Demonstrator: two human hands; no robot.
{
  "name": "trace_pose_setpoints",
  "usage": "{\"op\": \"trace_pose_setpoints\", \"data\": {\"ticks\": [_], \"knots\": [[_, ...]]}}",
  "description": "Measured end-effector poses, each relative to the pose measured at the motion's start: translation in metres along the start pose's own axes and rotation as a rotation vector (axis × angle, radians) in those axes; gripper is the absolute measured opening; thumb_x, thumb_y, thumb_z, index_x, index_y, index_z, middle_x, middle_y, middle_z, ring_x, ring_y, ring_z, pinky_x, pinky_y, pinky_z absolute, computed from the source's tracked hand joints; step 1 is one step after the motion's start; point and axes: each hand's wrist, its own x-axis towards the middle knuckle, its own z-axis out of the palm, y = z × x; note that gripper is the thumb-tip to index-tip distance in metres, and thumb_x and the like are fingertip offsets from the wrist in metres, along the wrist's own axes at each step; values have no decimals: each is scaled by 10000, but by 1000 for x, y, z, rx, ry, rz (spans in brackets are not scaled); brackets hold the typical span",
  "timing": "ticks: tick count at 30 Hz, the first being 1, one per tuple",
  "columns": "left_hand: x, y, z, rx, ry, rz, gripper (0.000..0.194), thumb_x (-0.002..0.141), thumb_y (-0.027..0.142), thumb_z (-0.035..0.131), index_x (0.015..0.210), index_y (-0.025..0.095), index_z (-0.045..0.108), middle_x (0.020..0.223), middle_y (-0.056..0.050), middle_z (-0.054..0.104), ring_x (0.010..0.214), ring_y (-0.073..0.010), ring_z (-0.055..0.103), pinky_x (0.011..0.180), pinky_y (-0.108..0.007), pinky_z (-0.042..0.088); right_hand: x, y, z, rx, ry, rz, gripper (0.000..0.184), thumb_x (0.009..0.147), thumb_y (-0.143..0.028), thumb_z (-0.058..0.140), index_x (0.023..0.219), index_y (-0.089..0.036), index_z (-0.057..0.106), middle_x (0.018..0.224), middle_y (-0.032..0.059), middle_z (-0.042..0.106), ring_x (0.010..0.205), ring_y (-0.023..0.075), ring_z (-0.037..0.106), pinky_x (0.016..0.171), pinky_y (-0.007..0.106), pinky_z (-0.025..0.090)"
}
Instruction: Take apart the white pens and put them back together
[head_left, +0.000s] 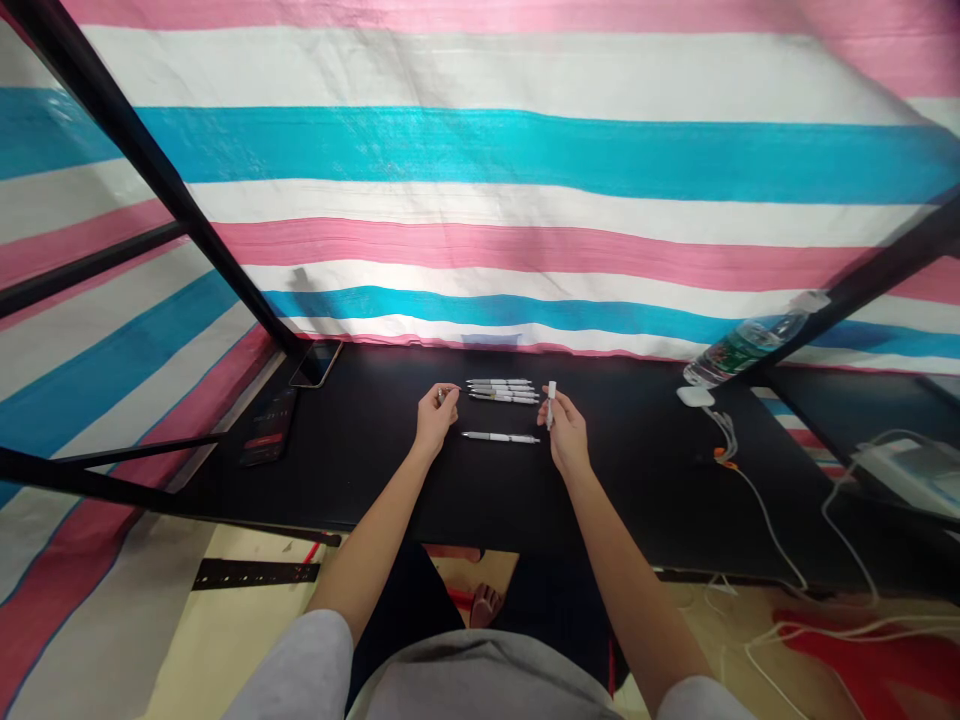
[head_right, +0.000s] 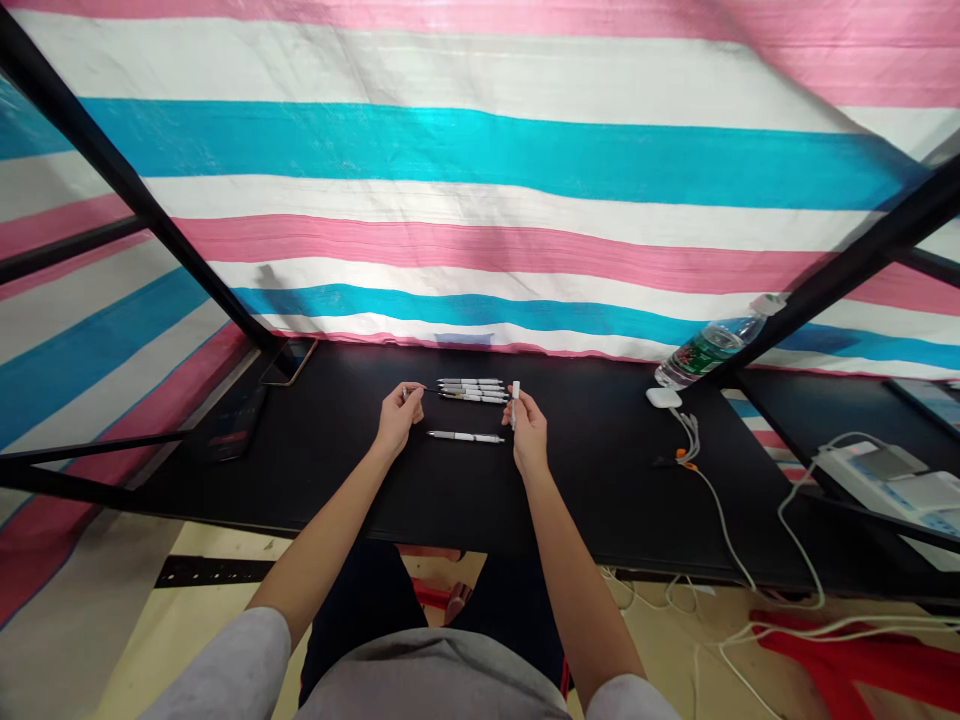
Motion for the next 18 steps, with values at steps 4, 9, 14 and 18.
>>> {"op": "trace_pose_setpoints", "data": {"ticks": [4, 9, 14, 18], "knots": [[0, 0, 0, 0, -4, -5, 301, 711, 407, 732, 808, 154, 601, 524, 93, 301, 416, -25, 255, 411, -186, 208, 1, 1, -1, -41, -42, -16, 358, 744, -415, 675, 1027, -195, 672, 717, -17, 587, 595, 106, 547, 604, 276, 481], [1, -1, -1, -10, -3, -9, 303, 704, 402, 738, 810, 153, 600, 522, 96, 293, 414, -26, 250, 409, -187, 200, -1, 3, -1, -105, -93, -106, 308, 760, -407, 673, 995, -211, 646, 819, 16, 649, 752, 159, 630, 757, 346, 528], [1, -2, -1, -4, -5, -10, 298, 706, 401, 735, 809, 155, 604, 520, 96, 292, 414, -27, 249, 411, -188, 201, -5, -1, -1, -249, -166, -273, 197, 789, -374, 667, 901, -212, 653, 933, 53, 680, 955, 215, 645, 946, 407, 479], [0, -1, -1, 2, -3, -10, 291, 709, 397, 731, 808, 156, 603, 523, 93, 301, 415, -27, 250, 411, -188, 201, -7, -4, 1, -315, -220, -338, 178, 828, -375, 623, 881, -210, 664, 947, 68, 680, 990, 229, 634, 978, 416, 460]]}}
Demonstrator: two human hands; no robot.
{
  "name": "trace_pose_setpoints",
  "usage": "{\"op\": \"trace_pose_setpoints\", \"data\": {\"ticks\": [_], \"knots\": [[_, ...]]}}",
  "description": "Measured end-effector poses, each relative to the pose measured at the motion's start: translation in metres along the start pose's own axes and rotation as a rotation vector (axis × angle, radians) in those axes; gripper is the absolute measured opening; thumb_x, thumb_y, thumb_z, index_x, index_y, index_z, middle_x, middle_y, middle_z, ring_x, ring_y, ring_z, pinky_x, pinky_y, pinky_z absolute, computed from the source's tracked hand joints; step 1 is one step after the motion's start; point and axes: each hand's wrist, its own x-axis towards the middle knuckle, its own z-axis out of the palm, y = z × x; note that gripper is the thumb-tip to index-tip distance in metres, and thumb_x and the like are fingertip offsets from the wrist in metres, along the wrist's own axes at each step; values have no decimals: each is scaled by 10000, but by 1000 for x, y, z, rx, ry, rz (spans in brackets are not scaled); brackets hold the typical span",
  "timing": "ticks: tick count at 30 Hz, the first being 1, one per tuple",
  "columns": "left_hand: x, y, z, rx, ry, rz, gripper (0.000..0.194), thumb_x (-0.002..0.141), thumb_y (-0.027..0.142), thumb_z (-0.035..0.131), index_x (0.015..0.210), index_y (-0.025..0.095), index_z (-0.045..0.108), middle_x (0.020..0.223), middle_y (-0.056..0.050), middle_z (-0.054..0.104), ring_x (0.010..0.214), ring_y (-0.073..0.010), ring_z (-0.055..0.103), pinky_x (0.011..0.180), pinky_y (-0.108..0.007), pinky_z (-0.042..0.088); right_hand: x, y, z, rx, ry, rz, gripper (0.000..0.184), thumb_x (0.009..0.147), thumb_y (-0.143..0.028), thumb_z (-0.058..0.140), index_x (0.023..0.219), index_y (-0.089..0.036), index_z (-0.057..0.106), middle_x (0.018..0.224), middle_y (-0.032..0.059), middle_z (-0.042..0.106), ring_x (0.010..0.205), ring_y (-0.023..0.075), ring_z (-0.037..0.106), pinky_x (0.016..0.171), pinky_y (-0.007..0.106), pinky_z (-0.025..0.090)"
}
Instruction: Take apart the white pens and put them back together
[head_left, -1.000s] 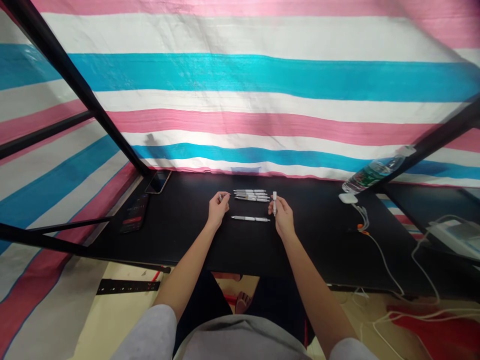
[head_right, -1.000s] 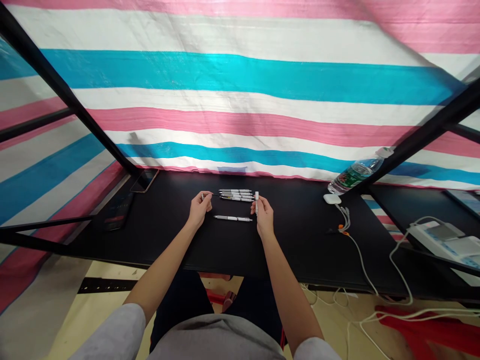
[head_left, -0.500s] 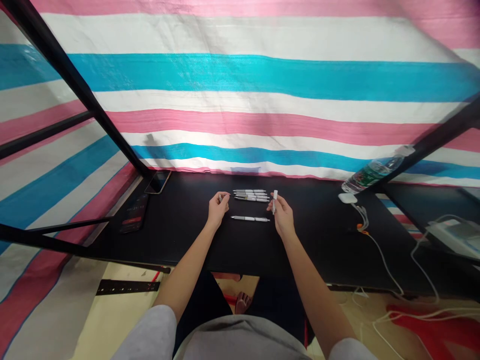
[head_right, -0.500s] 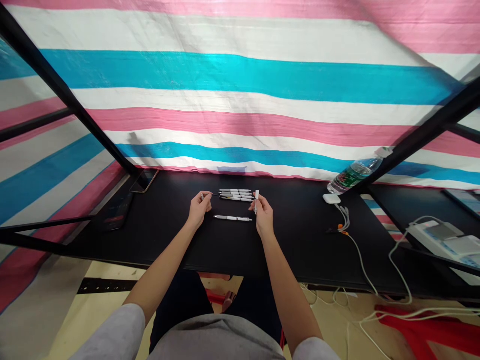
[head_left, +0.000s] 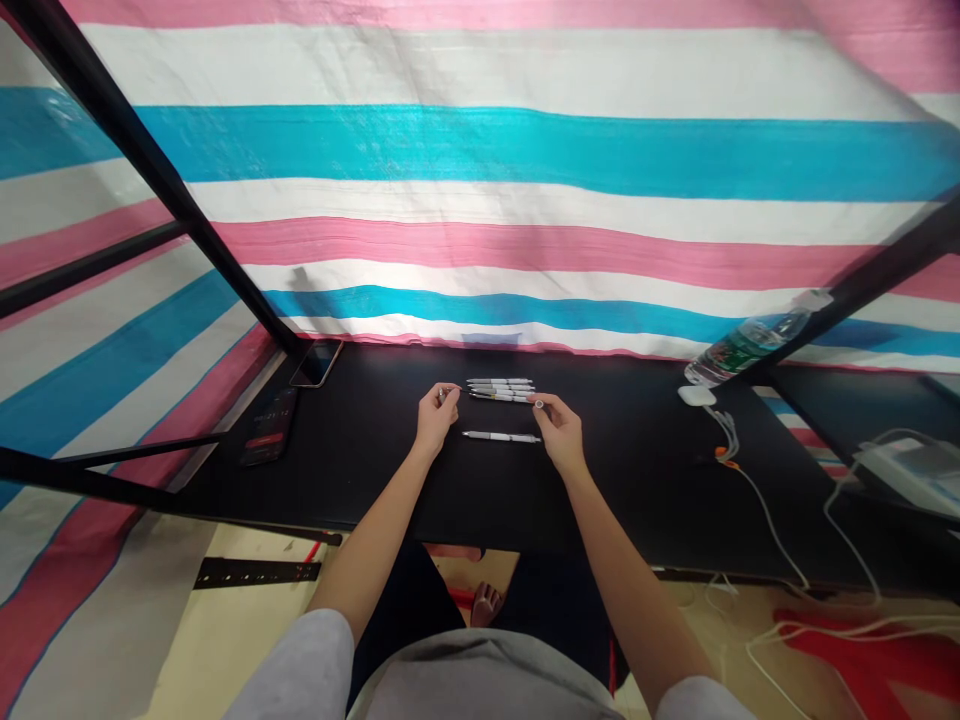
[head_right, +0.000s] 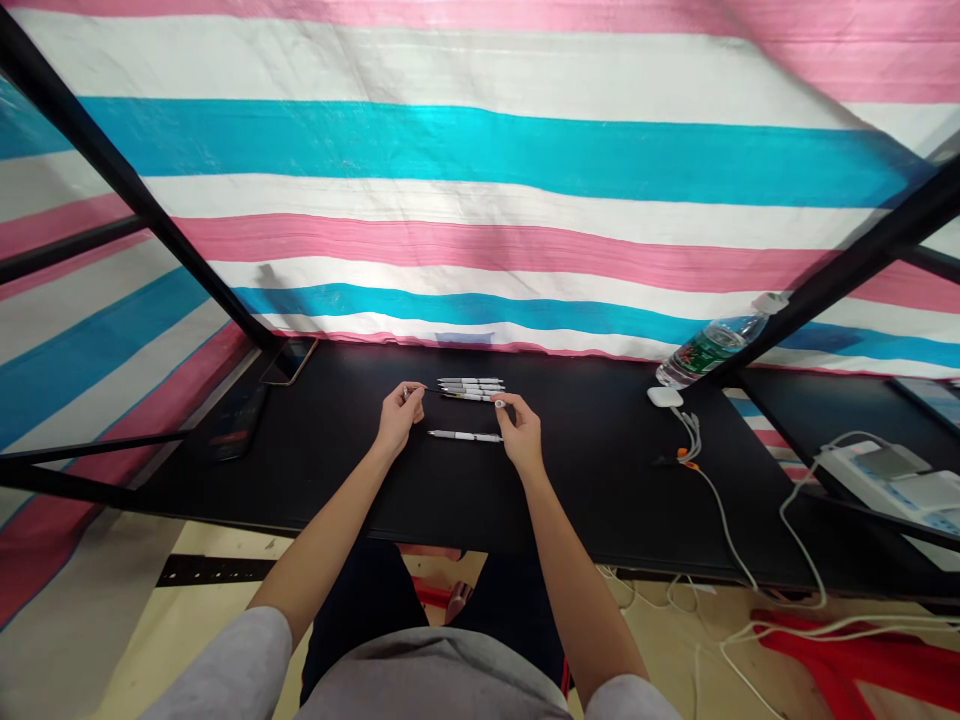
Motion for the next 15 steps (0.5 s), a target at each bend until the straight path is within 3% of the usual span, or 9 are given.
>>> {"op": "trace_pose_setpoints", "data": {"ticks": [5, 10, 15], "knots": [[-1, 2, 1, 9, 5, -5, 279, 712, 389, 729, 800, 156, 602, 525, 92, 290, 419, -28, 248, 413, -189, 203, 0, 1, 0, -39, -25, -19, 159, 842, -344, 588, 887, -205, 651, 935, 67, 682, 959, 221, 636, 933, 395, 482], [-2, 3, 1, 17, -18, 2, 286, 716, 407, 729, 803, 160, 614, 543, 86, 291, 431, -31, 251, 418, -190, 206, -5, -1, 1, -289, 38, -3, 234, 835, -251, 510, 1011, -189, 652, 828, 33, 634, 626, 139, 544, 634, 291, 494], [-5, 4, 3, 45, -140, 21, 306, 720, 428, 738, 823, 155, 647, 548, 80, 307, 436, -32, 254, 425, -196, 206, -9, -15, 6, -378, -14, -122, 207, 830, -229, 529, 1001, -198, 642, 848, 30, 607, 638, 134, 537, 601, 268, 475]]}}
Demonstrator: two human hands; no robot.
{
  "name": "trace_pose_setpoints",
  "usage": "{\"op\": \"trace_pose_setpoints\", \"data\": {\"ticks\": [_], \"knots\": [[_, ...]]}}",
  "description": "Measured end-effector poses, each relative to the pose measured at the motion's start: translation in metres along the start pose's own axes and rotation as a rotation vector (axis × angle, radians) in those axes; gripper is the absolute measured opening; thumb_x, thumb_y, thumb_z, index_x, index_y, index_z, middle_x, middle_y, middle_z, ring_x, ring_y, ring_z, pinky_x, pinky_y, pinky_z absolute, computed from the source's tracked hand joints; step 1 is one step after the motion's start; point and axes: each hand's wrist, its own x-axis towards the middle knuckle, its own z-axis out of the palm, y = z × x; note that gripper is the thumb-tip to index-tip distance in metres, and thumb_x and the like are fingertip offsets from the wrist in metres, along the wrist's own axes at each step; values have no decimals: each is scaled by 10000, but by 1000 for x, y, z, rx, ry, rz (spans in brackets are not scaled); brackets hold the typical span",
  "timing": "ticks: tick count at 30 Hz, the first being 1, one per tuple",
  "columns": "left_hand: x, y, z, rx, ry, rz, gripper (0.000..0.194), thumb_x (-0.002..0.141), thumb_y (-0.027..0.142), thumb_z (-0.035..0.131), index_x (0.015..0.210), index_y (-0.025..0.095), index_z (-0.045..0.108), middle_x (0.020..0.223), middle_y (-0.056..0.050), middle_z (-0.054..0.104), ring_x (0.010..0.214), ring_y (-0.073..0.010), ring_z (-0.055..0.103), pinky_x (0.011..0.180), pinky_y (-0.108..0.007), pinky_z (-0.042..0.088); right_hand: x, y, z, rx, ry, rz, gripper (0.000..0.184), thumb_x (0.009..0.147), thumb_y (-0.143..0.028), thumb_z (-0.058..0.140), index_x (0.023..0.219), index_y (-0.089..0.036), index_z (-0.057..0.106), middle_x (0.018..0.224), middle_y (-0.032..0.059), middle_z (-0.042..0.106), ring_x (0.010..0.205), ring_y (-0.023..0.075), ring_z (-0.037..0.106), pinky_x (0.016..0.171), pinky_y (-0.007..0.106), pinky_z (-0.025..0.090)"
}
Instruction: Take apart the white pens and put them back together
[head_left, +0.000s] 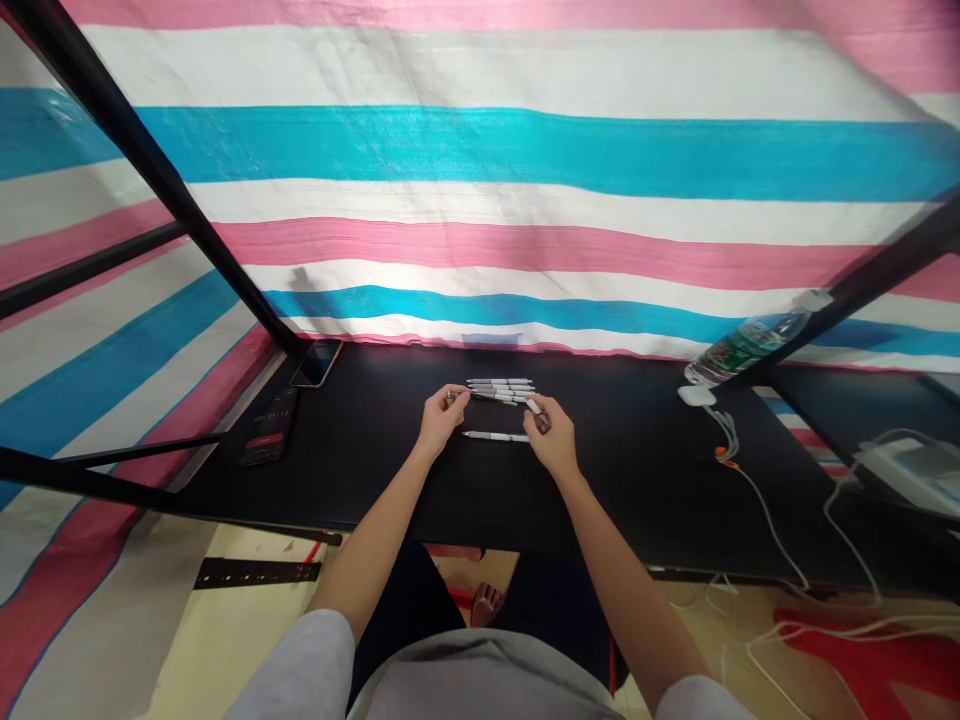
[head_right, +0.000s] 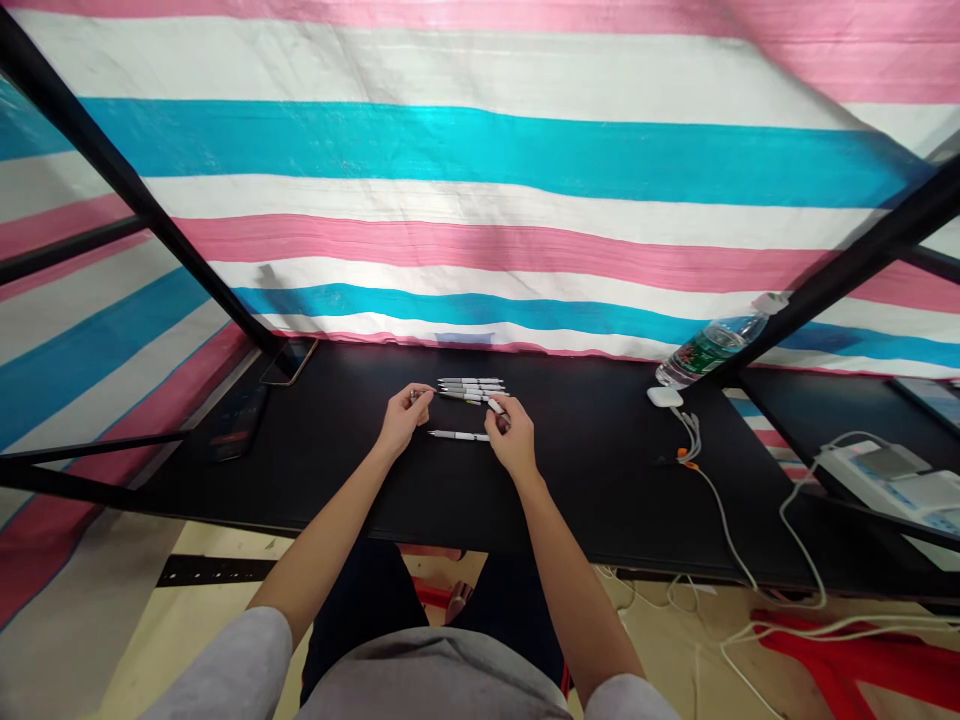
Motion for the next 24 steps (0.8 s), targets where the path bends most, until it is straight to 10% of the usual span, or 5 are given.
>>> {"op": "trace_pose_setpoints", "data": {"ticks": [7, 24], "knots": [[-5, 1, 0, 212, -167, 41, 292, 758, 420, 713, 863, 148, 710, 557, 55, 380, 476, -54, 340, 463, -205, 273, -2, -5, 0, -53, -87, -120, 188, 855, -280, 598, 1025, -233, 663, 1021, 70, 660, 934, 217, 594, 734, 335, 521], [-6, 3, 1, 279, -166, 68, 304, 769, 434, 698, 871, 147, 706, 556, 54, 395, 482, -61, 350, 475, -201, 289, -1, 0, 0, -39, -164, -131, 191, 895, -304, 539, 921, -255, 722, 793, 37, 705, 806, 226, 566, 756, 384, 505]]}}
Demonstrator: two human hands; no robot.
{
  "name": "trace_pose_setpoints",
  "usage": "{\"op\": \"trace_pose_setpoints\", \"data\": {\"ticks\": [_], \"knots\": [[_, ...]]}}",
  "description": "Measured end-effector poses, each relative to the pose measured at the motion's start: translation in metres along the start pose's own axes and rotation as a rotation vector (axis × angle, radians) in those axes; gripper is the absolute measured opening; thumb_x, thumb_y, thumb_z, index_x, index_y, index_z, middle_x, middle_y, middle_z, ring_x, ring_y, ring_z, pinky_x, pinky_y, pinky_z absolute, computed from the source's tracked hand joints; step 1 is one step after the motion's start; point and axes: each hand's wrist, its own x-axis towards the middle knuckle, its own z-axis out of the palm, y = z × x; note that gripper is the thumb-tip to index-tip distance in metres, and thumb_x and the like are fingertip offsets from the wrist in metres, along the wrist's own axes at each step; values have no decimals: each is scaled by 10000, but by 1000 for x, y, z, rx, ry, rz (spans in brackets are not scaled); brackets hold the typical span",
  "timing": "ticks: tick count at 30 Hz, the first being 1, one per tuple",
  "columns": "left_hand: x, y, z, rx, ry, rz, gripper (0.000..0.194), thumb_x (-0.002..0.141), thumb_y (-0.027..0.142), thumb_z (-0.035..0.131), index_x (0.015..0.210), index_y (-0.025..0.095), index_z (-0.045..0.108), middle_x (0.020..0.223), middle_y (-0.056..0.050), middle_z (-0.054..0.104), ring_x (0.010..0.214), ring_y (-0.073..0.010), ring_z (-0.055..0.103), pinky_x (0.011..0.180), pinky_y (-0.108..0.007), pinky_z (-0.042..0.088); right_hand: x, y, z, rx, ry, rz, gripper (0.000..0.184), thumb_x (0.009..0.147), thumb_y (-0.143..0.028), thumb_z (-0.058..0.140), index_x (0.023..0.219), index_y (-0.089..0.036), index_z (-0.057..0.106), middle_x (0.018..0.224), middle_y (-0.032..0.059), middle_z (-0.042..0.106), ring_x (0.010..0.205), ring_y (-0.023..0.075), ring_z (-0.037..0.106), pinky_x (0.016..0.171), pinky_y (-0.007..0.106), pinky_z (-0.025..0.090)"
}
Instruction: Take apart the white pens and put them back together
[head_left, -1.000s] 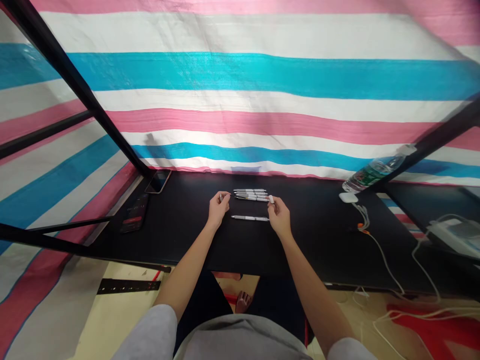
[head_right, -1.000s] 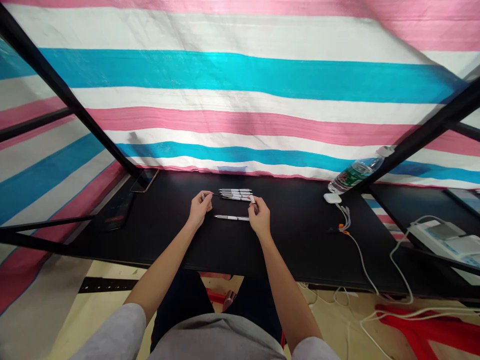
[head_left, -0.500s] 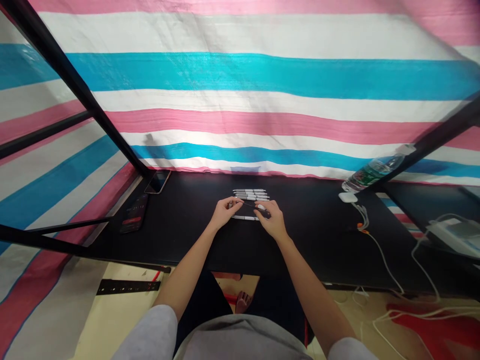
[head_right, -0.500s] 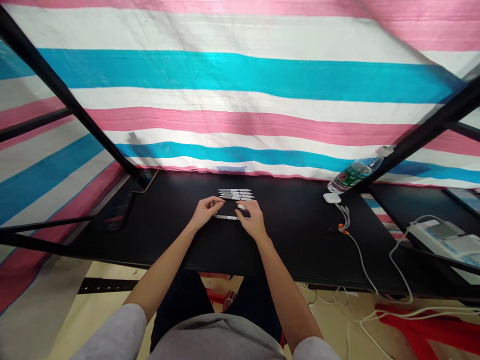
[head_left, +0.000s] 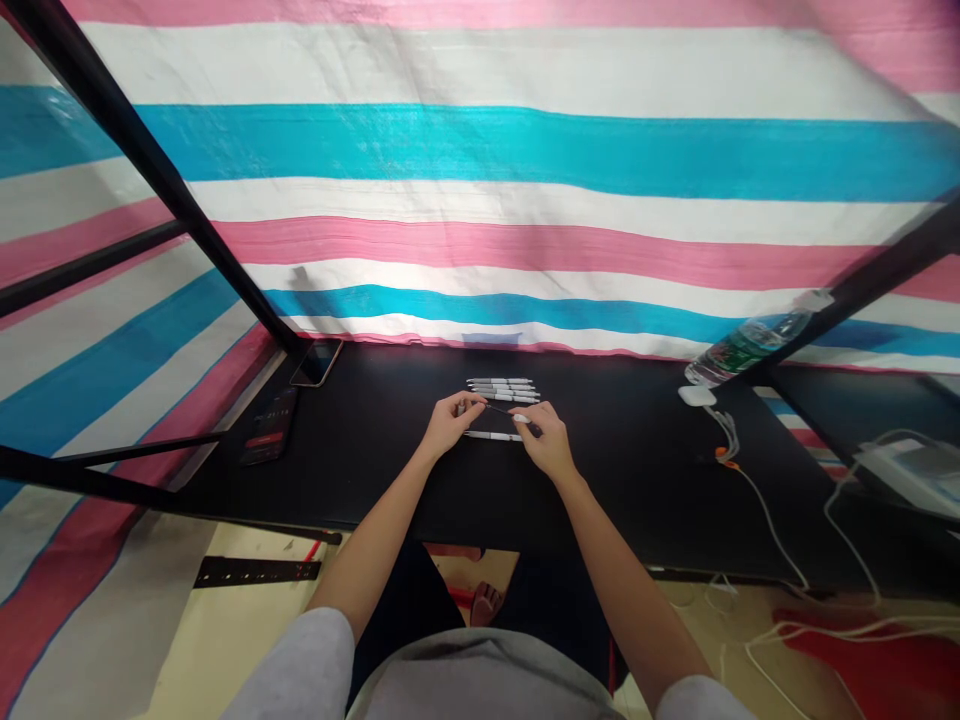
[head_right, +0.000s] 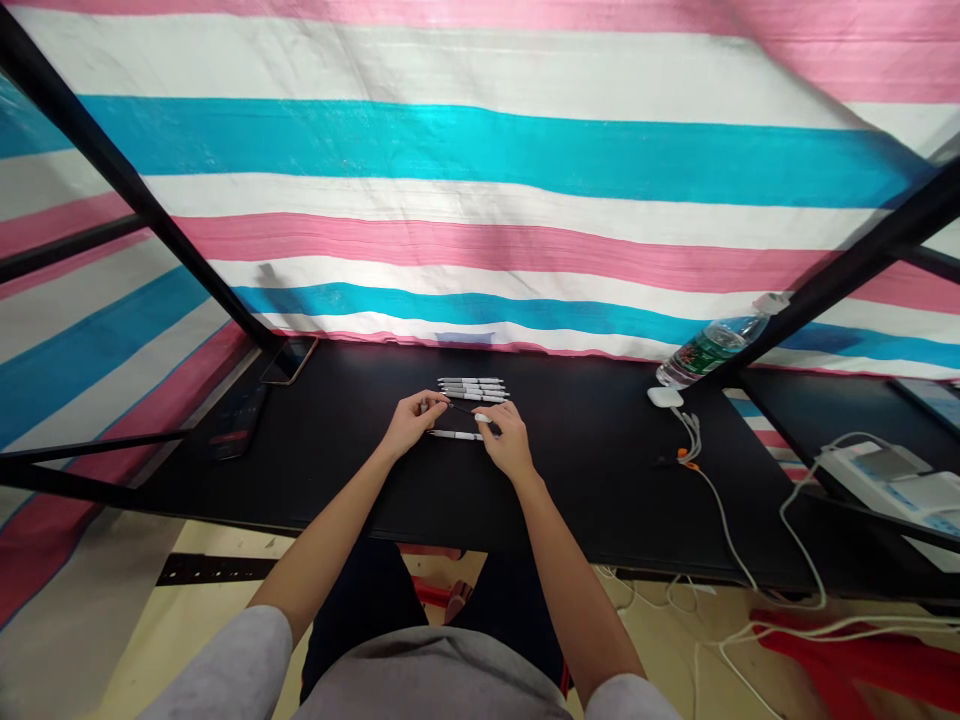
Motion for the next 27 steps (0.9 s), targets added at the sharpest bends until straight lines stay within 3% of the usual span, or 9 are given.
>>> {"op": "trace_pose_setpoints", "data": {"ticks": [7, 10, 18, 27], "knots": [[6, -7, -2, -253, 182, -78, 409, 736, 517, 708, 664, 163, 516, 465, 96, 269, 409, -36, 225, 421, -188, 172, -1, 5, 1, -36, 46, 10, 180, 873, -254, 532, 900, -242, 709, 845, 44, 711, 812, 219, 598, 748, 375, 516], [6, -4, -1, -276, 161, -94, 419, 729, 513, 718, 650, 163, 501, 468, 98, 254, 410, -30, 213, 421, -187, 161, 0, 5, 1, -32, 56, 13, 176, 875, -254, 528, 900, -244, 702, 859, 44, 710, 818, 217, 604, 752, 375, 518], [3, 0, 1, -259, 91, -104, 344, 697, 432, 763, 847, 139, 666, 535, 86, 274, 439, -31, 241, 427, -189, 198, 1, 3, 1, -30, 69, 17, 145, 869, -252, 532, 874, -243, 677, 857, 52, 690, 835, 224, 599, 782, 381, 515], [4, -2, 0, -251, 94, -119, 349, 711, 461, 749, 779, 142, 623, 529, 85, 280, 429, -27, 233, 419, -189, 174, 0, 4, 0, -30, 53, 32, 181, 890, -275, 511, 926, -233, 683, 875, 60, 687, 832, 219, 610, 759, 363, 515]]}}
